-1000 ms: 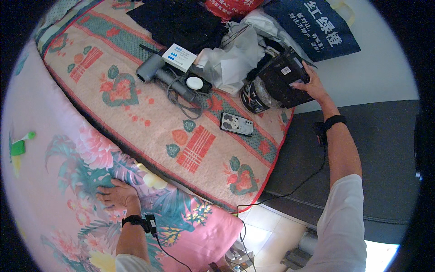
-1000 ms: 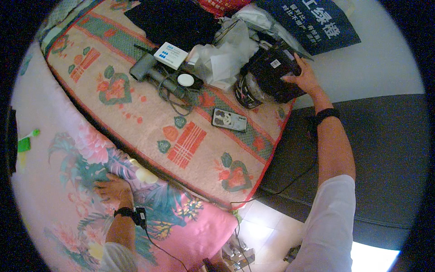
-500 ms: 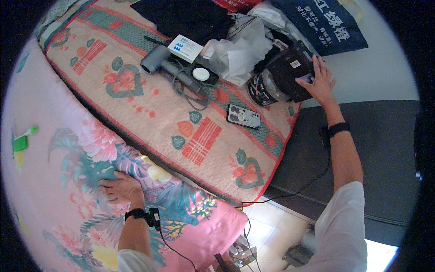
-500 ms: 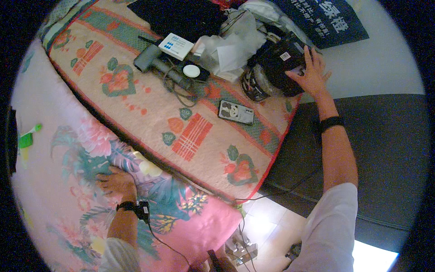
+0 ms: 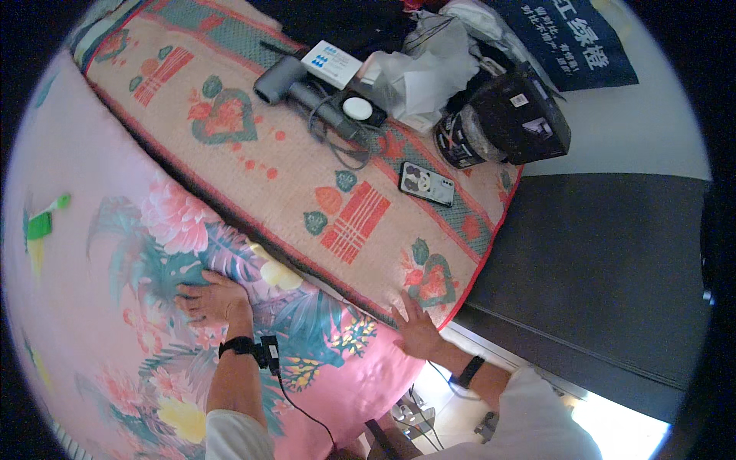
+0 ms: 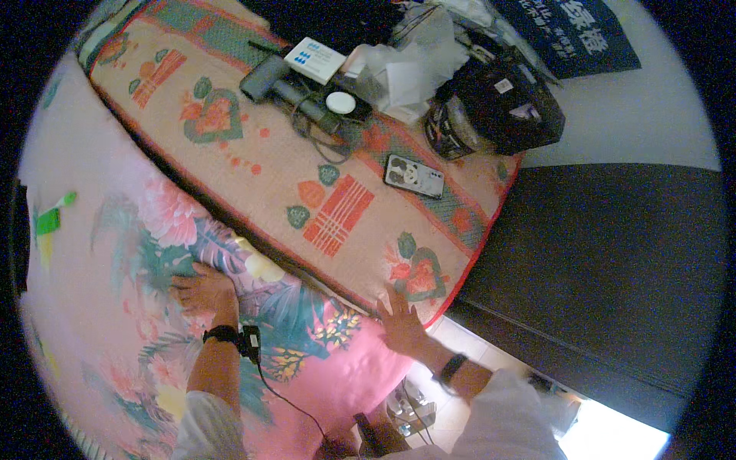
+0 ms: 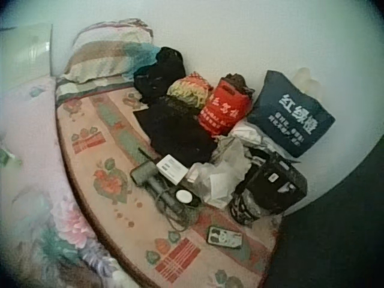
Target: The person wipes the top surface of a refrigerator with a cloth, folds black garments on a bed, and سپس wraps the cord of a hair dryer.
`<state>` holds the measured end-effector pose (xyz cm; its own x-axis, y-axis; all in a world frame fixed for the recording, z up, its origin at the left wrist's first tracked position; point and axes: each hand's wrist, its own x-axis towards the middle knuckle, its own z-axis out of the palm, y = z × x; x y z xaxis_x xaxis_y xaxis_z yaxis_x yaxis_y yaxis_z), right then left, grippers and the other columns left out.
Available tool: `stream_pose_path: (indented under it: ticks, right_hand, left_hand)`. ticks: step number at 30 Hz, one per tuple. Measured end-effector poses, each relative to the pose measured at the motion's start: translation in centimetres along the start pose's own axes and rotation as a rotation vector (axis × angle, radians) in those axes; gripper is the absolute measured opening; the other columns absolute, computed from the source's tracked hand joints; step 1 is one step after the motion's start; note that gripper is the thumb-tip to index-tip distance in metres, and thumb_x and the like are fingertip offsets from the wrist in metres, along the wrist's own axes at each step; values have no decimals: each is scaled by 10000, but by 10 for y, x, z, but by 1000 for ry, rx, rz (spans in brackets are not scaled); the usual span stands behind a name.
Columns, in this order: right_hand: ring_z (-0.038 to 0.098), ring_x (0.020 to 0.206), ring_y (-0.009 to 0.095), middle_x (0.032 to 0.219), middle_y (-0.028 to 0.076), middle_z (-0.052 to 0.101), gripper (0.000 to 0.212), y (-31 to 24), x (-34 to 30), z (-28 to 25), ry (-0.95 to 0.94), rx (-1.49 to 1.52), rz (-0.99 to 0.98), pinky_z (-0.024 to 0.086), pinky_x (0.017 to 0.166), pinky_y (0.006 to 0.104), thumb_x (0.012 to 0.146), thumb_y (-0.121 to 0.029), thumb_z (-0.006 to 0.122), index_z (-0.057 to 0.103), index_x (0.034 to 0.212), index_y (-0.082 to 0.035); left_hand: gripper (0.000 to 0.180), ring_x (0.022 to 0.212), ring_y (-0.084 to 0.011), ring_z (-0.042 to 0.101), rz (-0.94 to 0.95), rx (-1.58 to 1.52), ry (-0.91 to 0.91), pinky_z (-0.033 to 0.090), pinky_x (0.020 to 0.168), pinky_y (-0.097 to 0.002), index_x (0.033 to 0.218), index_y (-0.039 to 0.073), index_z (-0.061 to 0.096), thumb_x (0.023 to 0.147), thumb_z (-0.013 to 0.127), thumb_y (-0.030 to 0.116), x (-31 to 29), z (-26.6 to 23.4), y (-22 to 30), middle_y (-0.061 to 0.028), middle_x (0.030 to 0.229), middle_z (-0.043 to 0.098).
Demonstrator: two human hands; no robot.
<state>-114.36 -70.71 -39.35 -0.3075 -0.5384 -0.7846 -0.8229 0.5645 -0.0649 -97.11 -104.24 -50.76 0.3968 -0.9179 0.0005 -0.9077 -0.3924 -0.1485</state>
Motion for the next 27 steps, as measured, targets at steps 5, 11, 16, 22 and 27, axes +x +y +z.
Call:
stream_pose_path:
  ticks: [5, 11, 16, 22, 27]
  right_hand:
    - [79, 1353, 632, 1486, 403, 3, 953, -1, 23, 58, 274, 121, -103, 330, 980, 725, 711, -450, 759, 267, 1495, -219]
    - [1, 1353, 644, 1479, 423, -23, 1017, -33, 29, 21, -37, 88, 47, 222, 1068, 695, 661, -419, 823, 290, 1500, -200]
    - [-33, 1346, 643, 1508, 312, 192, 1098, -13, 51, 70, 77, 79, 19, 33, 1131, 665, 596, -431, 862, 313, 1481, -83]
    - [103, 1379, 546, 1492, 339, 216, 1206, -5, 65, 78, 58, -176, -31, 101, 1137, 617, 561, -477, 861, 229, 1497, -54]
    - [212, 1379, 488, 1466, 357, 247, 1130, -24, 48, 55, 24, -272, -69, 169, 1146, 556, 579, -366, 889, 287, 1470, -21]
  left_hand:
    - [725, 1370, -320, 308, 31, 21, 42, 238, 1080, -604, 1454, 52, 297, 939, 393, 553, -4, 7, -1, -177, 1482, 312]
    - [727, 1378, -334, 310, 9, -73, 77, 201, 1097, -613, 1450, 33, 310, 940, 390, 545, -1, 5, -7, -197, 1478, 331]
    - [820, 1451, -367, 175, 60, -182, -49, 127, 1117, -633, 1496, -8, 202, 942, 345, 579, 3, 11, -12, -255, 1543, 210]
    - [915, 1416, -403, 222, 383, -417, -388, 151, 1120, -628, 1442, -61, 297, 862, 484, 621, 1, -36, -75, -249, 1502, 304]
    - [583, 1282, -422, 406, 464, -699, -187, 323, 1092, -486, 1339, 39, 465, 846, 636, 297, -67, -27, -255, -268, 1369, 440]
